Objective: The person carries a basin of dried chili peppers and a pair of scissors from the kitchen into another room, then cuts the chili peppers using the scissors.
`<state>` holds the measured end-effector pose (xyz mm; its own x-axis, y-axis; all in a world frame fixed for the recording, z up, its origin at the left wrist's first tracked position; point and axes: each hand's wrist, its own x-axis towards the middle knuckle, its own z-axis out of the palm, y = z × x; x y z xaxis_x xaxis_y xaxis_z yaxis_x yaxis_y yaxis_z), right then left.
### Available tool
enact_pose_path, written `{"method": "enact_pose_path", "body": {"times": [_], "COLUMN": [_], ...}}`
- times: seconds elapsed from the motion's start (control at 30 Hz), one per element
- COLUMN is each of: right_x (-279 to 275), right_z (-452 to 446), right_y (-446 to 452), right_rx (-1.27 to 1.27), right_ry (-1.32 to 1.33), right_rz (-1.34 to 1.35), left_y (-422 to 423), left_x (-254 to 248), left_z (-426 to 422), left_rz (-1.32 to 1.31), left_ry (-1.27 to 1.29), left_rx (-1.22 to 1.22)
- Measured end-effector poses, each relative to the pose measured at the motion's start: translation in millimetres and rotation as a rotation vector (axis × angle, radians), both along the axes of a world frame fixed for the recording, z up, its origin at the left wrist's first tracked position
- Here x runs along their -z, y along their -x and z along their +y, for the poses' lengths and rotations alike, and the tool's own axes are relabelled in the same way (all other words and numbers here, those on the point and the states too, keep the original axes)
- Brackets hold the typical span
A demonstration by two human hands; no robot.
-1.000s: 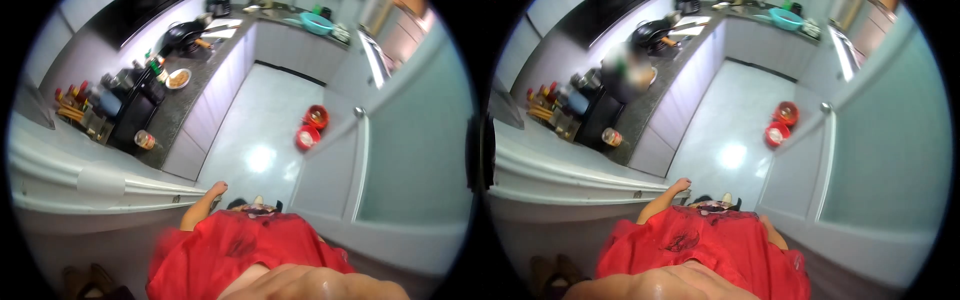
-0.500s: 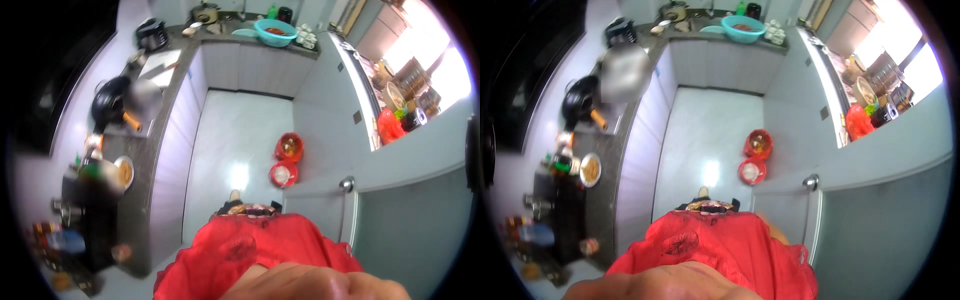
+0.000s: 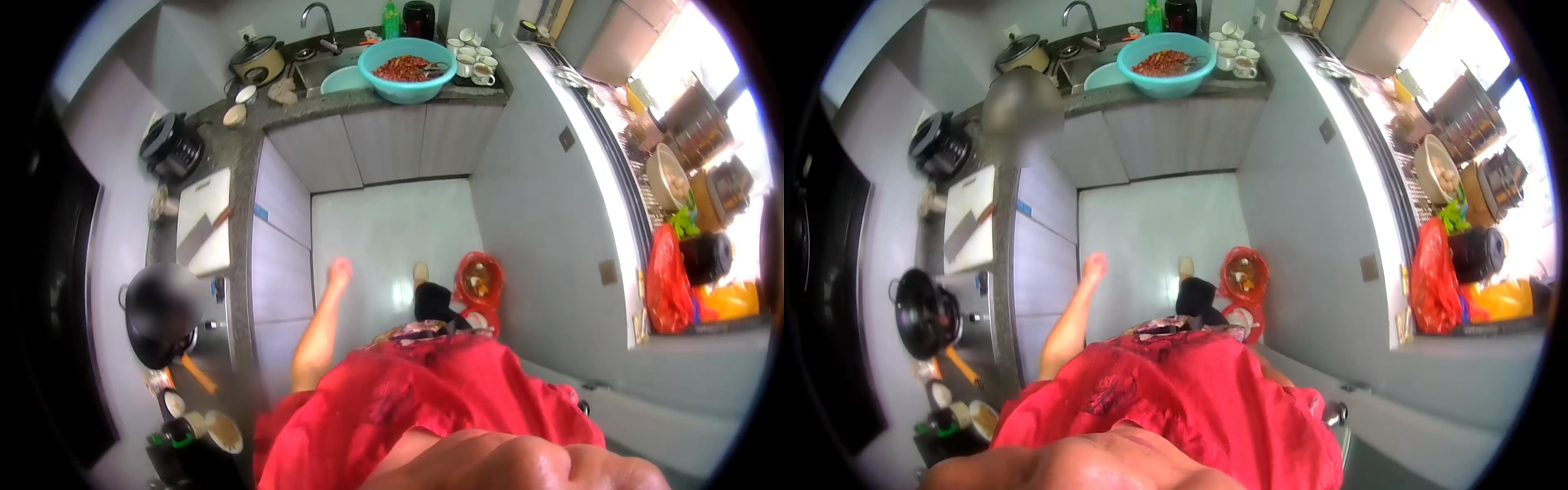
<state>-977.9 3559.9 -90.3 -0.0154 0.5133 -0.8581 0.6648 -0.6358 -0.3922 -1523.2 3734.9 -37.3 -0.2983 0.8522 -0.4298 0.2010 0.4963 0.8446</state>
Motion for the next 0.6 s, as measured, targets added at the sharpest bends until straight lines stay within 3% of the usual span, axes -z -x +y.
{"method": "enact_pose_path", "body": {"times": [0.07, 0.1, 0.2, 0.23, 0.27, 0.33, 0.4, 0.47, 0.6], "right_x": [10, 6, -4, -129, -100, -170, -242, -283, -302], "right_z": [75, 118, 270, 330, 377, 487, 572, 658, 789], "right_y": [5, 10, 19, 48, 47, 79, 124, 152, 211], "right_rx": [-0.153, -0.251, -0.783, -0.297, -0.274, -0.084, -0.077, -0.149, -0.331], "right_ry": [-0.043, -0.087, -0.734, -0.393, -0.766, -0.783, -1.156, -1.254, -1.430], "right_rz": [-0.014, -0.025, -0.117, -0.073, -0.119, -0.001, 0.070, -0.045, -0.220], "left_y": [-35, -39, -47, -51, -46, -35, -9, 8, 43], "left_x": [14, 7, 7, 9, 1, -24, -45, -54, -112], "left_z": [18, 19, 56, 77, 93, 137, 185, 247, 391], "left_rz": [0.104, 0.016, -0.153, -0.157, -0.148, -0.094, -0.132, -0.104, -0.090], "left_ry": [0.255, 0.366, 0.350, 0.215, 0.083, -0.016, -0.066, -0.143, -0.278], "left_rx": [0.204, 0.312, 0.458, 0.378, 0.291, 0.226, 0.178, 0.178, 0.174]}}
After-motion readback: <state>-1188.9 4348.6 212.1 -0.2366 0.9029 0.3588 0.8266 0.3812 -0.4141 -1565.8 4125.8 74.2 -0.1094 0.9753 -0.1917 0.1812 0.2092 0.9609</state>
